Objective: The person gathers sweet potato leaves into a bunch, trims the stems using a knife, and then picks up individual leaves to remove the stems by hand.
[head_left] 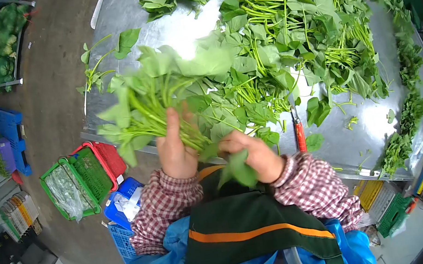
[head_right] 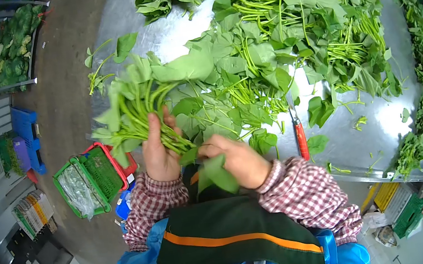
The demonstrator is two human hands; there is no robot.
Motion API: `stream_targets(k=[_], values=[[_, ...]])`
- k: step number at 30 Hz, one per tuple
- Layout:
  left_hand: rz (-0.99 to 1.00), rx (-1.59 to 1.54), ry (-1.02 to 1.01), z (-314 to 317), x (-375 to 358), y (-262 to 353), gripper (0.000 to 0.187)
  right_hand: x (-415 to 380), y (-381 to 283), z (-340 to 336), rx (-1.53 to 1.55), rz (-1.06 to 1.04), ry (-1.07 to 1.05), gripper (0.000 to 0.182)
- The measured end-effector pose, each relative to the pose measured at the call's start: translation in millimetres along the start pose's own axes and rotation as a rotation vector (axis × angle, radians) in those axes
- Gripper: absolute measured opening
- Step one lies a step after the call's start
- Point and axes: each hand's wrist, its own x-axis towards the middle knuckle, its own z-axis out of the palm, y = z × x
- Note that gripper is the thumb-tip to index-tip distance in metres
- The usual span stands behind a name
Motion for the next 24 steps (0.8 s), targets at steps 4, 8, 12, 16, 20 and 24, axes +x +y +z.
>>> stream_targets(k=[4,8,12,16,20,24], values=[[0.154,0.105,0.045,-5,7,4,0.027,-4,10,-14,-0.451,-0.067,-0.261,0.015],[0.078,-0.068,-0.010,-54,49,15,0.025,-13,7,2,-0.445,-0.123,-0.218,0.014],[0.229,0.028,-0.044,-49,64,47,0.024,-28,13,-18,-0.544,0.525,-0.586,0.047],[-0.207,0.164,-0.117,-57,63,1,0.024,18,53,-83,-0.721,0.343,0.414,0.017],[-0.135,0.079,-0.218,-30,51,-23,0.027,34,86,-104,-0.895,0.289,0.302,0.015],[0.022,0.288,-0.320,-33,35,-6,0.029,25,49,-110,-0.320,0.381,0.726,0.006]])
